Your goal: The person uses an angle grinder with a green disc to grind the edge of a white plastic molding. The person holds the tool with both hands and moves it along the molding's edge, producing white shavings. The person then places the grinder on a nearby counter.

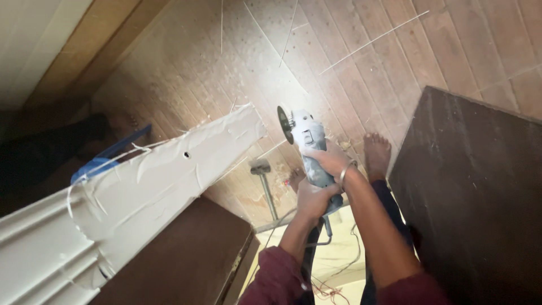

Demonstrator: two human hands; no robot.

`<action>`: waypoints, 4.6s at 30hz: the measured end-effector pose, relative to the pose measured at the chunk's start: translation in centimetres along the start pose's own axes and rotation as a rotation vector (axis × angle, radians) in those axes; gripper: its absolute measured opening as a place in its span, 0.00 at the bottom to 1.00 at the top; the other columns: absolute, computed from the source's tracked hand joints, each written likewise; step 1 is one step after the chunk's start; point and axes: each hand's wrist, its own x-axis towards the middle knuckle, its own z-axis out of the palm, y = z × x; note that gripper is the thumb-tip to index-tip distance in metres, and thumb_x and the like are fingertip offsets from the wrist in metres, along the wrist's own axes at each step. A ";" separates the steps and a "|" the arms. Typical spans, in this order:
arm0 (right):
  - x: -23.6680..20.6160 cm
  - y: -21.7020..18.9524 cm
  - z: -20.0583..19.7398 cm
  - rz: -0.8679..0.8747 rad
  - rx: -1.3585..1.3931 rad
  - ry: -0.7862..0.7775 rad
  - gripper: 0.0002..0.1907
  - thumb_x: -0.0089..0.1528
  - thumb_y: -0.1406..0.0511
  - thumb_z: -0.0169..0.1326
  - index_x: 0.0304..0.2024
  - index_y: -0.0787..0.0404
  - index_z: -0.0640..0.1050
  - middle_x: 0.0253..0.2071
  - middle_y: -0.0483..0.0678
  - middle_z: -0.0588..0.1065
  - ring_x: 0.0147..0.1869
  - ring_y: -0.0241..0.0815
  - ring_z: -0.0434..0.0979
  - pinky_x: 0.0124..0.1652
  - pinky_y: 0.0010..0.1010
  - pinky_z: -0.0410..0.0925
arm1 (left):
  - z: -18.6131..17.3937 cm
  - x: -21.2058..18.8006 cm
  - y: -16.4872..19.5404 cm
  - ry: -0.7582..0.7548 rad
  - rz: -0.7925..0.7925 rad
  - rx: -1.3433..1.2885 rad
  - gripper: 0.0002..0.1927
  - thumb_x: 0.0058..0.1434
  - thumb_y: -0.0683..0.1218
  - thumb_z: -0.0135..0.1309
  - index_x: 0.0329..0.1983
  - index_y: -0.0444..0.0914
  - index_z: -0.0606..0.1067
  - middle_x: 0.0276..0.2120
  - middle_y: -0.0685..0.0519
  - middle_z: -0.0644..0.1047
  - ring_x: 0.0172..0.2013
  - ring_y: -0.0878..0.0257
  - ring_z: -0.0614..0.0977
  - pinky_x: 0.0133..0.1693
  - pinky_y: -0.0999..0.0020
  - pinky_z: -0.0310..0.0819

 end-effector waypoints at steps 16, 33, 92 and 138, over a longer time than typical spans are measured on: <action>4.5 -6.4 -0.8 0.149 -0.342 -0.225 0.17 0.54 0.61 0.63 0.43 0.64 0.80 0.32 0.48 0.78 0.28 0.38 0.76 0.29 0.32 0.70 | 5.2 4.0 2.1 0.213 0.099 -0.502 0.18 0.48 0.43 0.67 0.43 0.34 0.79 0.36 0.52 0.82 0.33 0.64 0.83 0.36 0.69 0.78; 4.4 -5.6 -1.3 0.192 -0.351 -0.251 0.22 0.54 0.60 0.64 0.46 0.66 0.80 0.33 0.50 0.78 0.29 0.39 0.75 0.30 0.34 0.69 | 5.5 3.2 2.2 0.219 0.050 -0.495 0.19 0.48 0.41 0.65 0.43 0.33 0.79 0.37 0.52 0.82 0.35 0.63 0.83 0.38 0.68 0.78; 1.8 -1.5 -1.3 0.164 -0.257 -0.253 0.18 0.55 0.61 0.63 0.44 0.65 0.81 0.33 0.48 0.79 0.31 0.38 0.77 0.33 0.31 0.71 | 4.0 -0.6 0.3 0.195 -0.009 -0.369 0.17 0.46 0.39 0.65 0.40 0.31 0.79 0.32 0.52 0.81 0.30 0.64 0.81 0.33 0.68 0.75; -2.3 1.7 0.1 0.057 -0.150 -0.222 0.14 0.58 0.62 0.61 0.42 0.64 0.82 0.33 0.46 0.80 0.33 0.34 0.79 0.35 0.28 0.72 | 0.9 -3.5 -3.2 0.157 0.040 -0.134 0.32 0.44 0.40 0.66 0.55 0.36 0.70 0.42 0.54 0.79 0.41 0.63 0.81 0.43 0.68 0.76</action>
